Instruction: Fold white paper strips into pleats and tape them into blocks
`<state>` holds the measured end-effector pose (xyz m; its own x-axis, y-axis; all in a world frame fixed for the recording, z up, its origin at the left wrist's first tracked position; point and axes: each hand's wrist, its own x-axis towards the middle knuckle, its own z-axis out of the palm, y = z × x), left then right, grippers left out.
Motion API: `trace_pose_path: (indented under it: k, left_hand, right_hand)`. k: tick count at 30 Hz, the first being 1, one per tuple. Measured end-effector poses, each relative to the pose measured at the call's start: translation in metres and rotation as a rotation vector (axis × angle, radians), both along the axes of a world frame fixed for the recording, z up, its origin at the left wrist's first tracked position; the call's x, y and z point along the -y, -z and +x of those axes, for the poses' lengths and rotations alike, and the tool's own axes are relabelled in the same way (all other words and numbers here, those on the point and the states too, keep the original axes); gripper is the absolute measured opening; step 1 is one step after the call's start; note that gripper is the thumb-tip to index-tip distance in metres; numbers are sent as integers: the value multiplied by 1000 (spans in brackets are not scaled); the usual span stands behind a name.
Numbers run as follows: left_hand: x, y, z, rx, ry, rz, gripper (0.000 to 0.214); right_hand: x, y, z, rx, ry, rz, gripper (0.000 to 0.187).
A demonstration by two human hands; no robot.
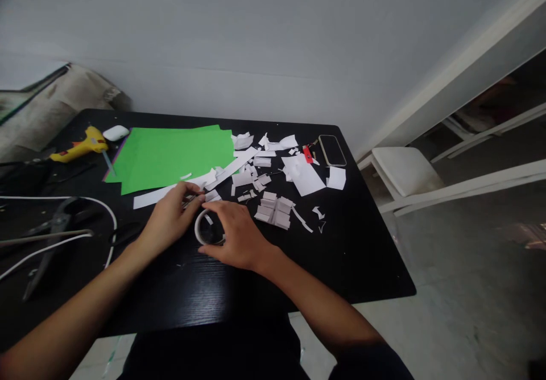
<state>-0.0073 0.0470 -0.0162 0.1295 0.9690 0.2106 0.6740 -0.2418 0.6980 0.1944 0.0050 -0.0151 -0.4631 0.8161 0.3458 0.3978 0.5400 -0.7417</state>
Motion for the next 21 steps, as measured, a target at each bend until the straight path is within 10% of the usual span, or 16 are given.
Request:
trace_pose_path:
  k: [9, 21]
  left_hand:
    - [-5, 25, 4, -189, 14, 108, 29]
    - [7, 0, 6, 566, -37, -116, 39]
  right_hand:
    - [-1, 6, 0, 242, -160, 59, 60]
    - [1, 4, -1, 4, 106, 205, 40]
